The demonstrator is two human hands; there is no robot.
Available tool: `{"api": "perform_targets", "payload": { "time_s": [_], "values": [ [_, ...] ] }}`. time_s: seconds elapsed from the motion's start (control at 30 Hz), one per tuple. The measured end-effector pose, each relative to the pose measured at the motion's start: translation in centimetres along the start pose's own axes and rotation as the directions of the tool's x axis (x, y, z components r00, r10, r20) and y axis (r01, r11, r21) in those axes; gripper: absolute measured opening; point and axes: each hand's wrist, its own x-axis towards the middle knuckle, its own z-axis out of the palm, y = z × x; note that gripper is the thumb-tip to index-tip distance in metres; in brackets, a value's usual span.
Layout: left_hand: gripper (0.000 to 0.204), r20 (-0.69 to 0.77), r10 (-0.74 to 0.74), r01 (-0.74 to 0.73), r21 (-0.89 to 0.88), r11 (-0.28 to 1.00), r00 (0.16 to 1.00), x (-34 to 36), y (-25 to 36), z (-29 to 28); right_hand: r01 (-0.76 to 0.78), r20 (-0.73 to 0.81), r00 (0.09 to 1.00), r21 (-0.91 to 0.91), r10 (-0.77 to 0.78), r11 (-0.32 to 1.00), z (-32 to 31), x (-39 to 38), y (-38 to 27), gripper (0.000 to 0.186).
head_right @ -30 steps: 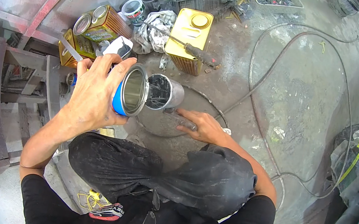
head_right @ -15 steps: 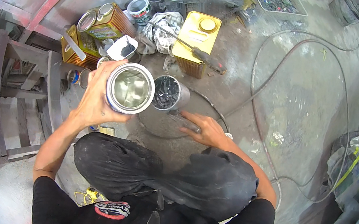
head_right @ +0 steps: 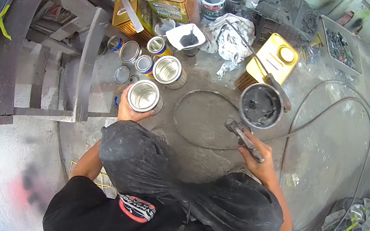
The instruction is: The person pries open paint cans using a metal rod, pours liquids between the cans, stirs the paint with a metal ruler, and pours the mixture into the reservoir of a paint spray gun.
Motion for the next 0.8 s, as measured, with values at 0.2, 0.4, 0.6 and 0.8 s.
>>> {"api": "perform_targets", "payload": {
  "time_s": [0.2, 0.4, 0.6, 0.8],
  "values": [
    [0.113, -0.146, -0.111, 0.068, -0.27, 0.96, 0.983, 0.6, -2.4, 2.4, -0.237, -0.027, 0.971, -0.048, 0.236, 0.97, -2.6, 1.2, -6.2, 0.035],
    [0.106, -0.27, -0.112, 0.051, -0.221, 0.974, 0.956, 1.3, -3.4, 3.1, -0.262, -0.125, 0.956, 0.056, 0.267, 0.963, -3.3, 1.5, -9.1, 0.04],
    [0.111, -0.295, -0.144, 0.003, -0.432, 0.902, 0.945, 1.3, -5.8, 4.5, -0.232, -0.154, 0.959, 0.043, 0.236, 0.972, -3.3, 1.8, -8.4, 0.05],
    [0.114, -0.226, -0.147, 0.066, -0.329, 0.942, 0.963, 0.2, -6.1, 4.2, -0.223, -0.179, 0.956, 0.064, 0.231, 0.973, -2.9, 1.8, -8.1, 0.048]
  ]
}}
